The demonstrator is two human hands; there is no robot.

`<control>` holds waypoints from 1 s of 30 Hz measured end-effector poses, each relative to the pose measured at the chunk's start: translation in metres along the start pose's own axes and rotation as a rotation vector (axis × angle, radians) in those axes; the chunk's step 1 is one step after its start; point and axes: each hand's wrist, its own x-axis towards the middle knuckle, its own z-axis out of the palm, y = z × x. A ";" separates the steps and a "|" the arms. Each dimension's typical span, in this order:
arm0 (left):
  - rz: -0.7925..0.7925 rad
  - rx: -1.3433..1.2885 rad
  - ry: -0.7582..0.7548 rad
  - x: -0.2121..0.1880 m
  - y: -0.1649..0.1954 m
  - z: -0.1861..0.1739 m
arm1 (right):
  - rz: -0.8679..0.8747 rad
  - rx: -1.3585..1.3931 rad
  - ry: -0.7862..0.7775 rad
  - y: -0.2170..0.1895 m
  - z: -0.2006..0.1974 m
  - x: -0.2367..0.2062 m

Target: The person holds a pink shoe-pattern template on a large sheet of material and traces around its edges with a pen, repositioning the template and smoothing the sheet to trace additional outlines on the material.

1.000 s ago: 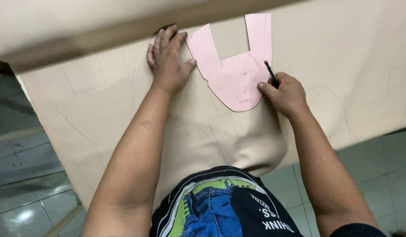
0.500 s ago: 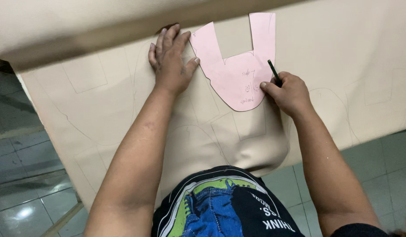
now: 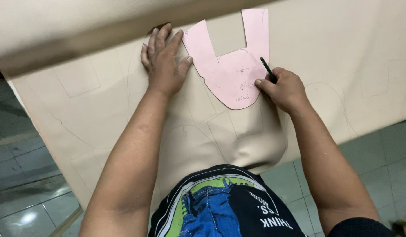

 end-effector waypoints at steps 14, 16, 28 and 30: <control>0.000 -0.029 0.003 0.000 -0.001 -0.002 | 0.030 -0.029 -0.025 -0.001 0.000 0.000; -0.010 -0.041 -0.004 0.000 0.000 -0.003 | 0.028 -0.038 -0.022 -0.002 0.000 0.000; 0.031 0.011 0.019 -0.001 0.001 0.000 | 0.014 -0.070 -0.031 -0.004 -0.001 0.000; 0.106 0.091 0.013 -0.004 0.004 0.006 | -0.019 -0.091 -0.022 -0.005 -0.002 0.001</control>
